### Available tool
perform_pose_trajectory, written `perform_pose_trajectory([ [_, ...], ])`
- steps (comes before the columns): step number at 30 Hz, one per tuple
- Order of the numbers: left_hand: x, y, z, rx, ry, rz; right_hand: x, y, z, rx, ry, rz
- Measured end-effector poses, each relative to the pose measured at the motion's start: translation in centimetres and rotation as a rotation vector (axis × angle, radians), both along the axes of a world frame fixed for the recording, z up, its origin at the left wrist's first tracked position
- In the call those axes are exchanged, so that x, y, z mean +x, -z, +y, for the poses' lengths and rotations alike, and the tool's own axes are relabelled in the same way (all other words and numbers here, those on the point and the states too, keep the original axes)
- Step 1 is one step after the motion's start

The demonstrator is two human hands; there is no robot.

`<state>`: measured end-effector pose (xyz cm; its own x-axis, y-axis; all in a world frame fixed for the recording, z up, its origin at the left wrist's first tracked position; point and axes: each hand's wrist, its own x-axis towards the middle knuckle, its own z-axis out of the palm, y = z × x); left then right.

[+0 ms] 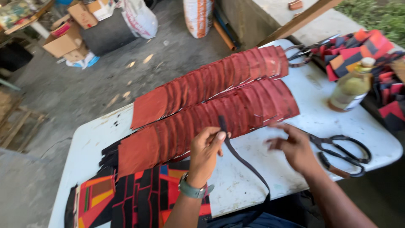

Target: The person attaches black straps to colorful pouches by hand, then uses shears to trim the strap ends flush with the pouch edge. They repeat this process for multiple pouches, stacking finished units on the table.

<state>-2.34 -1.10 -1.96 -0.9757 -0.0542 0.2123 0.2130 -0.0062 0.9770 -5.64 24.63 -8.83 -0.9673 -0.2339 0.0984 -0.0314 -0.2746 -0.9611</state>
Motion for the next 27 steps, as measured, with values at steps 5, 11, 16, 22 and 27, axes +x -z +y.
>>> perform_pose_trajectory([
  [5, 1.2, 1.2, 0.9, 0.075, 0.07, -0.055, -11.0, -2.6, 4.1, -0.555, 0.242, -0.39],
  [11, 1.2, 2.4, 1.4, 0.072, 0.136, -0.09, -17.0, -5.1, 3.2, -0.305, 0.419, -0.487],
  [16, 1.1, 2.9, 1.1, 0.113, 0.121, -0.105, -19.6, -6.5, 2.1, -0.398, 0.332, -0.556],
  [22, 0.3, 3.6, 0.6, 0.174, 0.032, -0.13, -21.0, -6.4, 0.4, -0.397, 0.267, -0.507],
  [27, -0.3, 3.1, 0.3, 0.22, 0.01, -0.021, -20.2, -6.4, 0.2, -0.396, 0.31, -0.363],
])
